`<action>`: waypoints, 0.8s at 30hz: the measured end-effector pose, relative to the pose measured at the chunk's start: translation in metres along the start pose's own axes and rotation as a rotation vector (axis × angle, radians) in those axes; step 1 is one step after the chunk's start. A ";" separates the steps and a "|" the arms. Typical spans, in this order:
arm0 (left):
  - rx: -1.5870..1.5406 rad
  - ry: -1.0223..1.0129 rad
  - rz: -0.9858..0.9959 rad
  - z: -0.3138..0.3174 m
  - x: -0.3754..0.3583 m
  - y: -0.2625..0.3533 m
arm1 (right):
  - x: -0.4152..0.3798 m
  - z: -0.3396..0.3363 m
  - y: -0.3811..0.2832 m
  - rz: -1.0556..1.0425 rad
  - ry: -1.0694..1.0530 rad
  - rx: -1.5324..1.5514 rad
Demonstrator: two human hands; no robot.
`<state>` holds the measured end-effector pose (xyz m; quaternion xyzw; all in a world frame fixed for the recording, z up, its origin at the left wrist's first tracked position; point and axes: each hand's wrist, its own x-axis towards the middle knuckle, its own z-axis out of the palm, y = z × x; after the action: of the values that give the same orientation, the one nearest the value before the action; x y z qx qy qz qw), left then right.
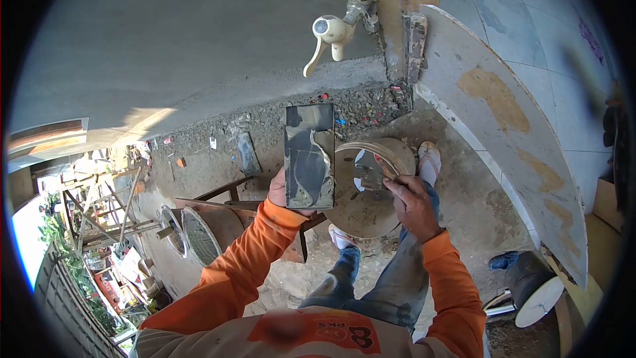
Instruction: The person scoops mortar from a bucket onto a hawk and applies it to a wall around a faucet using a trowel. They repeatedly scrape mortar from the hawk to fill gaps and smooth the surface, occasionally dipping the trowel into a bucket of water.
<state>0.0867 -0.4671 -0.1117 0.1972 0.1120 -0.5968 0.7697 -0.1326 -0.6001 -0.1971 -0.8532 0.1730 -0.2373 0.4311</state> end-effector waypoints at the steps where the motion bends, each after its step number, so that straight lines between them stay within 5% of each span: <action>1: 0.015 -0.038 0.022 0.000 0.001 0.002 | -0.006 -0.003 0.006 0.156 0.080 0.070; 5: 0.188 -0.021 0.041 -0.022 -0.012 0.004 | 0.012 -0.001 0.055 0.447 0.382 -0.046; 7: 0.239 -0.010 -0.041 -0.043 -0.025 0.007 | 0.036 0.010 0.102 0.751 0.277 0.287; 9: 0.343 0.132 -0.022 -0.048 -0.040 0.001 | 0.075 0.015 0.129 0.693 0.255 0.341; 11: 0.350 0.214 -0.026 -0.066 -0.054 -0.001 | 0.115 0.010 0.128 0.911 0.333 0.799; 19: 0.139 0.526 -0.007 -0.104 -0.062 -0.026 | 0.192 0.058 0.211 0.937 0.412 1.394; 24: 0.141 0.553 -0.030 -0.115 -0.052 -0.037 | 0.199 0.062 0.222 0.970 0.422 1.356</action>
<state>0.0448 -0.3791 -0.1996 0.4037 0.2789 -0.5382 0.6853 0.0462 -0.7853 -0.3592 -0.1812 0.4158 -0.2326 0.8603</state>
